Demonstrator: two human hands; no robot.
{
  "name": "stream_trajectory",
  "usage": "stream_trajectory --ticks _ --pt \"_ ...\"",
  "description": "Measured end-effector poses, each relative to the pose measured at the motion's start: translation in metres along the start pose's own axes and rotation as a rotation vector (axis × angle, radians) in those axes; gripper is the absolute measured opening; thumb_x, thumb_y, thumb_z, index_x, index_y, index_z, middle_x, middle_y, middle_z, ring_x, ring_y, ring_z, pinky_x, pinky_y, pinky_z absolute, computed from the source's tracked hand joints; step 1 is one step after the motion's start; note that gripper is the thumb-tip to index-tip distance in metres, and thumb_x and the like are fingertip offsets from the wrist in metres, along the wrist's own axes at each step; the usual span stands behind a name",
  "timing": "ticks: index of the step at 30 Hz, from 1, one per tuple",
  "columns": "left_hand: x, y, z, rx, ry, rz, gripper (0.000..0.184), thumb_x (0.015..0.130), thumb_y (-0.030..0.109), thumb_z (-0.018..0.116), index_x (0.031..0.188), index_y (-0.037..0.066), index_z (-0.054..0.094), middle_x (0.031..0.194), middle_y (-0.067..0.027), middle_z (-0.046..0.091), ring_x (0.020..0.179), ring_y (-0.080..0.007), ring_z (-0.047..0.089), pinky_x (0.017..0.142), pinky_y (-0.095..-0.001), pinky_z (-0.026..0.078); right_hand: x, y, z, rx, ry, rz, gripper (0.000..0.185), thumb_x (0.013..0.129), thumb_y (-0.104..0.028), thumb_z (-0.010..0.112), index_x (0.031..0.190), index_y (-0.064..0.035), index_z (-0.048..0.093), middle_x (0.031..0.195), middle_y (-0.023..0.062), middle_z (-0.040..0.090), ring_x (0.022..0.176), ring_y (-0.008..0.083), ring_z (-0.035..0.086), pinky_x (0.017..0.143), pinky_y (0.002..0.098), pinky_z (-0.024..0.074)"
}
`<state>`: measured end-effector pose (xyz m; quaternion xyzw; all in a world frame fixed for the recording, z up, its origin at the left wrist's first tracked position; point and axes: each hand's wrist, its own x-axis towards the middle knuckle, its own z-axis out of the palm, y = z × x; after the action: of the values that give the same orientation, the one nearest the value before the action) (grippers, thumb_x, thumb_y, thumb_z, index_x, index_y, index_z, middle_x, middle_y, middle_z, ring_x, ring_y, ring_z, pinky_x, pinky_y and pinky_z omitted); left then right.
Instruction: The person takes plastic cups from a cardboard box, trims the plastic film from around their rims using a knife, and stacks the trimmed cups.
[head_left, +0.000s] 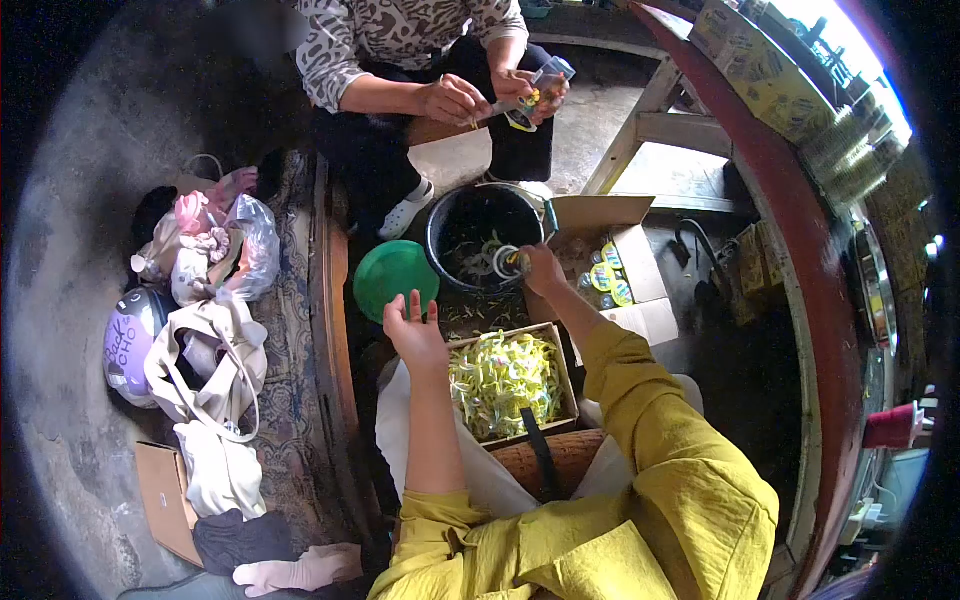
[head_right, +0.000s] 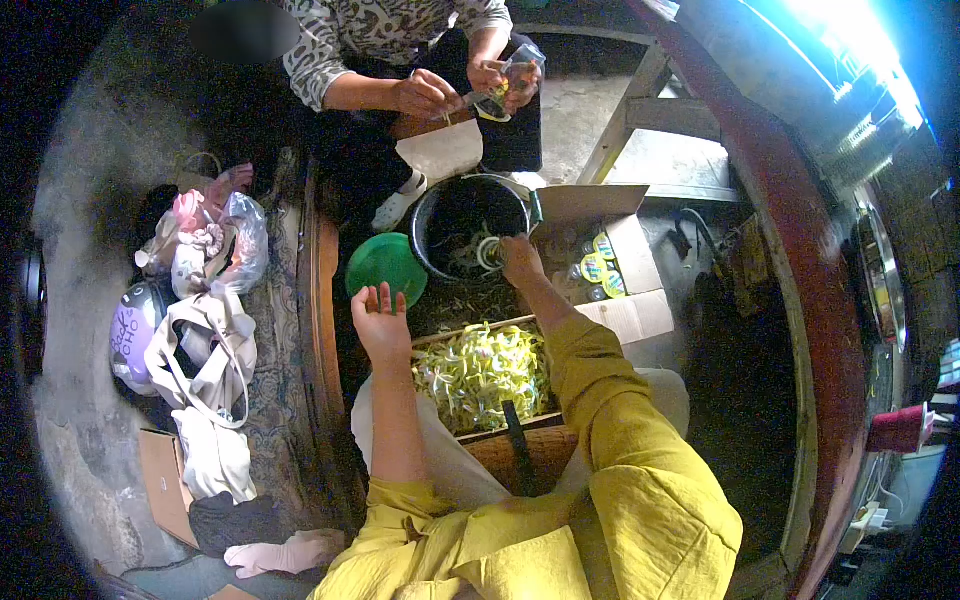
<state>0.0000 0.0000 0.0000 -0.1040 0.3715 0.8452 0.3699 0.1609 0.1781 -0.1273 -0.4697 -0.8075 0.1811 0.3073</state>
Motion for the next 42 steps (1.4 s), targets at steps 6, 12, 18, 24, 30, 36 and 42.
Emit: stream_trajectory --ticks 6,12,18,24,30,36,42 --pt "0.011 0.002 0.0 0.012 0.029 0.031 0.019 0.074 0.021 0.055 0.086 0.01 0.044 0.088 -0.0007 0.043 0.09 -0.0159 0.046 0.075 -0.034 0.035 0.014 0.007 0.011 -0.079 -0.158 -0.018 0.032 0.059 -0.01 0.064 0.09 -0.0052 0.055 0.083 0.0143 0.053 0.083 0.0326 0.052 0.075 0.0395 0.0422" --pt "0.011 -0.008 -0.006 0.095 -0.015 0.017 0.023 0.075 0.021 0.053 0.093 0.014 0.041 0.094 0.0009 0.042 0.087 -0.0139 0.045 0.069 -0.0331 0.035 0.015 0.021 -0.004 0.312 0.161 0.278 0.036 0.065 -0.014 0.07 0.095 -0.0018 0.056 0.086 0.0089 0.058 0.069 0.0195 0.058 0.06 0.0273 0.048" --pt "0.01 -0.009 -0.005 0.13 -0.042 0.031 0.014 0.079 0.023 0.05 0.08 0.011 0.042 0.083 -0.0009 0.041 0.086 -0.0144 0.045 0.069 -0.0327 0.035 -0.013 -0.04 -0.162 1.124 0.272 0.36 0.025 0.077 -0.013 0.057 0.099 -0.0029 0.05 0.086 0.0062 0.055 0.074 0.0174 0.057 0.06 0.0274 0.0519" --pt "0.004 -0.014 -0.006 0.178 -0.021 0.03 0.013 0.076 0.022 0.051 0.081 0.013 0.043 0.085 0.0011 0.041 0.085 -0.0123 0.047 0.066 -0.0303 0.036 -0.005 -0.057 -0.349 0.324 0.883 -0.119 0.027 0.072 -0.009 0.064 0.097 -0.0021 0.056 0.087 0.0074 0.059 0.073 0.0136 0.055 0.06 0.0247 0.0447" --pt "0.005 -0.019 -0.007 0.246 0.006 0.013 0.014 0.077 0.021 0.05 0.085 0.012 0.043 0.087 0.0005 0.042 0.084 -0.0117 0.047 0.066 -0.0301 0.036 0.021 -0.07 -0.527 -0.598 0.801 -0.043 0.054 0.067 -0.052 0.061 0.096 -0.0068 0.06 0.082 0.0131 0.061 0.073 0.0206 0.058 0.067 0.0307 0.0452" --pt "0.015 -0.023 -0.016 0.277 -0.043 0.014 0.016 0.077 0.021 0.05 0.087 0.011 0.043 0.089 -0.0002 0.041 0.083 -0.0119 0.047 0.066 -0.0301 0.037 0.037 -0.072 -0.578 -1.145 0.244 0.457 0.058 0.07 -0.058 0.051 0.101 -0.0083 0.055 0.096 0.0123 0.059 0.09 0.0262 0.056 0.08 0.0372 0.0413" --pt "0.012 -0.023 -0.015 0.309 -0.041 0.026 0.016 0.076 0.02 0.051 0.088 0.011 0.044 0.089 -0.0003 0.042 0.084 -0.0121 0.047 0.066 -0.0301 0.037 0.037 -0.089 -0.558 -1.284 0.019 0.671 0.057 0.074 -0.056 0.048 0.107 -0.0094 0.051 0.11 0.01 0.053 0.103 0.0246 0.05 0.087 0.041 0.0359"
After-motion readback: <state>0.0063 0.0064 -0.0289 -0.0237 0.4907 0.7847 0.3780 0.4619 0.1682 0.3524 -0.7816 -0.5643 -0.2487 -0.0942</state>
